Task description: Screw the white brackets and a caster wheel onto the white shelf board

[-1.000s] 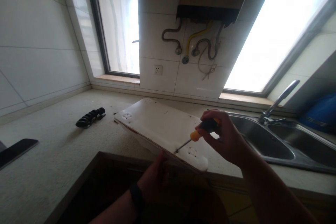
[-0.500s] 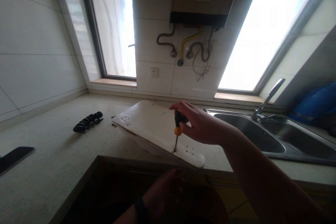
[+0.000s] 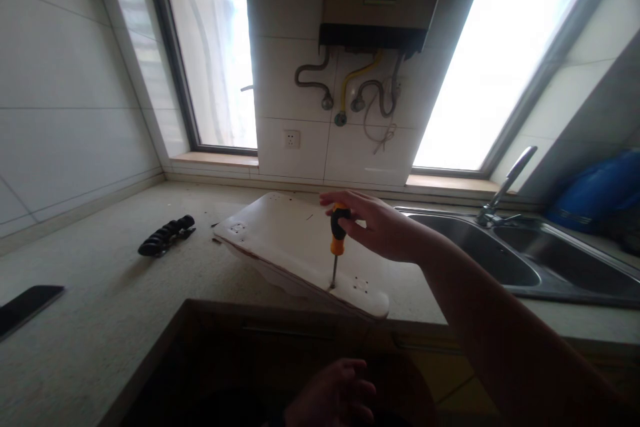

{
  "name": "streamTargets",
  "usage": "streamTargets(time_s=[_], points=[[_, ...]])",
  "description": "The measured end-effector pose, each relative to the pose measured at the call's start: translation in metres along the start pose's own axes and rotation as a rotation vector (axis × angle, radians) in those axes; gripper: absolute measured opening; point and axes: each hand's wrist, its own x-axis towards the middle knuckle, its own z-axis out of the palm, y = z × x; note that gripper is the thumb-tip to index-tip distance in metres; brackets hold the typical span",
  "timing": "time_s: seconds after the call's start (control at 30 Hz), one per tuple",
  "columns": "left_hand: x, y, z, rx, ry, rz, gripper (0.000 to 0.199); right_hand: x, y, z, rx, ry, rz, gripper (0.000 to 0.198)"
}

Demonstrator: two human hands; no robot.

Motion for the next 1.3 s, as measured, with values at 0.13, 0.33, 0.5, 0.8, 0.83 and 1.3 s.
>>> streamTargets(time_s=[0.13, 0.33, 0.5, 0.8, 0.83, 1.3], points=[[-0.001, 0.004, 0.006, -0.008, -0.012, 0.025, 0.077, -0.001, 0.004, -0.001, -0.122, 0.083, 0.030, 0.035], [0.004, -0.008, 0.006, -0.003, -0.066, 0.044, 0.072, -0.006, 0.007, -0.005, -0.080, -0.020, 0.068, 0.047], [0.008, -0.011, 0.000, 0.005, -0.059, 0.023, 0.070, -0.007, 0.010, -0.011, -0.075, -0.017, 0.071, 0.038], [0.001, 0.006, 0.001, -0.069, -0.090, -0.005, 0.071, -0.012, 0.001, -0.019, -0.057, -0.135, 0.022, 0.052], [0.000, 0.007, 0.002, -0.075, -0.094, -0.001, 0.071, -0.011, 0.001, -0.019, -0.017, -0.151, 0.009, 0.050], [-0.017, 0.028, 0.031, 0.394, -0.004, 0.229, 0.056, -0.009, 0.003, -0.020, -0.122, -0.126, 0.115, 0.036]])
